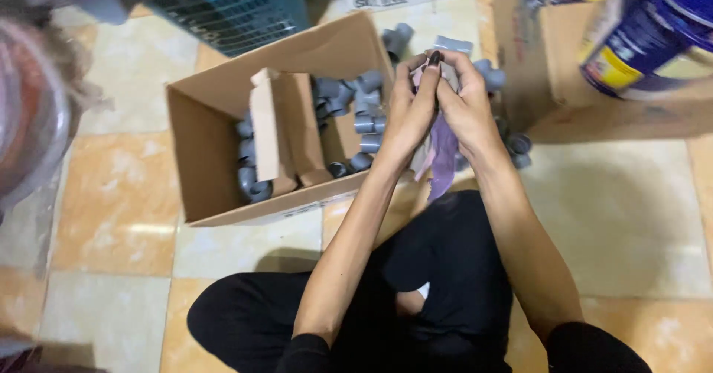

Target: Cleaning PVC pipe fittings with a cloth

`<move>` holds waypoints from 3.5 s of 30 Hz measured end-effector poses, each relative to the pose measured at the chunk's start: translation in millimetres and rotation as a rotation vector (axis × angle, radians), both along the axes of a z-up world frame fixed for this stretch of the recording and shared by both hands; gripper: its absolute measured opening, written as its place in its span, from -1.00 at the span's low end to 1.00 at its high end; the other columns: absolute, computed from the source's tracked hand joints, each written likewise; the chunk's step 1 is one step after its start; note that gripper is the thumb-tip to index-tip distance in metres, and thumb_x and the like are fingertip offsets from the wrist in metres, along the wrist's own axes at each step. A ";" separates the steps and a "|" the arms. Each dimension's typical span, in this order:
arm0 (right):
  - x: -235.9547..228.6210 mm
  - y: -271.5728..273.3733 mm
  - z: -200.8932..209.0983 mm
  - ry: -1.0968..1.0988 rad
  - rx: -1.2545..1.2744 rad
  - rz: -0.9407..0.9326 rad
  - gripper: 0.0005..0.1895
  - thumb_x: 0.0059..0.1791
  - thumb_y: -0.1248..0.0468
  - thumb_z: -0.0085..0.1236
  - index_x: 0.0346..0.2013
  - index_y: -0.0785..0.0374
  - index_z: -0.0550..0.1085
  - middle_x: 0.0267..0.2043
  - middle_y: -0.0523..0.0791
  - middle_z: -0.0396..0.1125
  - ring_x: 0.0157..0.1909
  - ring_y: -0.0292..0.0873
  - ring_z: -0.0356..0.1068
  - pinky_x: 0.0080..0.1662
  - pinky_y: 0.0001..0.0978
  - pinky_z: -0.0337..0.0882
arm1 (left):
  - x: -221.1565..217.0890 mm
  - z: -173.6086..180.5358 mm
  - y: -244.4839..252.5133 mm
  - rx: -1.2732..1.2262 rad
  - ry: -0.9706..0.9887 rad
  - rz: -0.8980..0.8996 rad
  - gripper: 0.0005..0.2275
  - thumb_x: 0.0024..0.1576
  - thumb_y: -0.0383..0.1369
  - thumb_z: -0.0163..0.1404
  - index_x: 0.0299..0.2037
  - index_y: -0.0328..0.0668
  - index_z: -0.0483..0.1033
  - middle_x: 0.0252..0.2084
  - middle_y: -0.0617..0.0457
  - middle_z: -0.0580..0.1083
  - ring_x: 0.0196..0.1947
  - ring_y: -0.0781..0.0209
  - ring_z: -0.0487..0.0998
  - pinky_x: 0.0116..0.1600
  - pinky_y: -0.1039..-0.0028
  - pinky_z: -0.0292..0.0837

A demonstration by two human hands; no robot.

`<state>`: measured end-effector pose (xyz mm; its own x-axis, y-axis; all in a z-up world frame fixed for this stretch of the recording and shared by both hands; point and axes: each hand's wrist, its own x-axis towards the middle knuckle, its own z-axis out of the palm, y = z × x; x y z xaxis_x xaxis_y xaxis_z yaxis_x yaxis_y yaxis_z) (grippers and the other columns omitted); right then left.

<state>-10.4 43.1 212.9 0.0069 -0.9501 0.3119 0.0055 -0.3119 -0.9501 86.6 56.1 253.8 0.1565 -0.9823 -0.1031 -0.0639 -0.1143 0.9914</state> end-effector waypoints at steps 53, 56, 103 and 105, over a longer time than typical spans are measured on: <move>119.6 27.5 21.1 -0.163 -0.230 -0.100 -0.46 0.00 0.24 0.22 0.24 0.23 0.28 0.11 -0.02 0.30 0.21 -0.10 0.28 0.32 -0.19 0.18 | 148.2 -47.2 45.2 0.128 0.710 0.468 -0.37 0.22 0.02 -0.06 0.43 -0.14 0.17 0.43 -0.34 0.08 0.41 -0.49 0.09 0.43 -0.22 -0.10; 166.1 44.9 3.7 -0.061 -0.289 -0.300 -0.41 0.00 0.29 0.19 0.28 0.23 0.19 0.15 0.05 0.14 0.19 0.07 0.21 0.24 -0.12 0.17 | 150.8 -81.9 23.2 0.091 0.612 0.413 -0.42 0.23 0.03 -0.12 0.37 -0.14 0.25 0.33 -0.25 0.18 0.32 -0.31 0.18 0.37 -0.08 0.00; 126.7 -1.0 -44.6 -0.541 0.734 0.106 -0.62 -0.20 0.26 0.44 -0.26 0.31 0.42 -0.45 -0.12 0.26 -0.44 -0.13 0.36 -0.41 -0.19 0.42 | 100.5 43.5 80.7 -0.078 -0.152 -0.096 -0.30 0.16 -0.07 -0.30 0.50 -0.05 -0.28 0.49 -0.56 -0.43 0.44 -0.67 -0.39 0.44 -0.29 -0.49; 132.7 10.3 -23.8 -0.491 0.719 0.077 -0.61 -0.20 0.24 0.43 -0.22 0.32 0.44 -0.41 -0.09 0.32 -0.39 -0.13 0.42 -0.39 -0.23 0.48 | 101.9 39.7 78.2 0.096 0.018 -0.086 -0.06 0.13 0.18 -0.40 0.47 -0.43 -0.55 0.46 -0.66 -0.42 0.46 -0.63 -0.32 0.46 -0.29 -0.42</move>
<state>122.3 53.4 189.1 0.1015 -0.9200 -0.3785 0.4625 0.3805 -0.8009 188.5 134.4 293.6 0.0691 -0.9775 -0.1993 -0.0596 -0.2035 0.9773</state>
